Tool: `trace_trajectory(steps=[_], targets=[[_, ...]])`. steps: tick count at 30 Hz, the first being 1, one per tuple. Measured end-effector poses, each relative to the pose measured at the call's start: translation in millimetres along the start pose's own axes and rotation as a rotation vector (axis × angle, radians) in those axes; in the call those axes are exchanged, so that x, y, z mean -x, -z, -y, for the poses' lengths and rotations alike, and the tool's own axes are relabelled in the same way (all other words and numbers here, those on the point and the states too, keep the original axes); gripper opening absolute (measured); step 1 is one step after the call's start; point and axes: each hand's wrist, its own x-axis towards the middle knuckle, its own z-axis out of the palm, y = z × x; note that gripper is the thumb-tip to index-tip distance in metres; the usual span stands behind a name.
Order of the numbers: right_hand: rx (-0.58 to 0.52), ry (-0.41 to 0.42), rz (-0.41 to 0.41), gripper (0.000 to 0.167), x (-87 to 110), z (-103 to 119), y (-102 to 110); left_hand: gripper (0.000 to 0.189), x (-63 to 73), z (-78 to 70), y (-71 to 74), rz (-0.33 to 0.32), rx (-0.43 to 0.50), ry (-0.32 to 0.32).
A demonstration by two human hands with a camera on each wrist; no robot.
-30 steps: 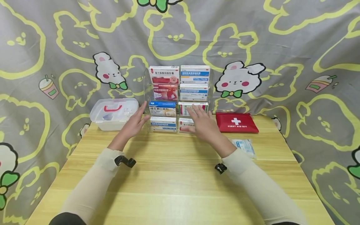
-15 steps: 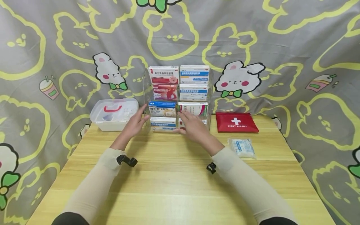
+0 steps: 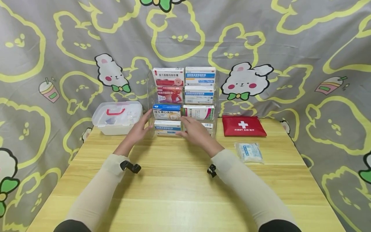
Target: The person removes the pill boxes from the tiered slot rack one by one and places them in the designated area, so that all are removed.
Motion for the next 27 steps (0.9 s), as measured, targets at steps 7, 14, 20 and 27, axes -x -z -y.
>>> trace_trajectory(steps=[7,14,20,27], targets=[[0.012,-0.002,-0.035,0.066,-8.9,-3,-7,0.088,0.1,9.5,-3.8,-0.007,0.034,-0.014],[0.003,0.015,-0.098,0.055,-16.3,-4,-15,0.089,0.1,13.0,-6.1,-0.033,0.02,-0.015],[-0.05,0.014,-0.128,0.053,-22.5,-3,-21,0.089,-1.0,15.9,-8.6,-0.05,0.014,-0.026],[-0.1,-0.045,-0.153,0.049,-28.4,-3,-26,0.09,-1.3,16.7,-9.4,-0.044,0.01,-0.027]])
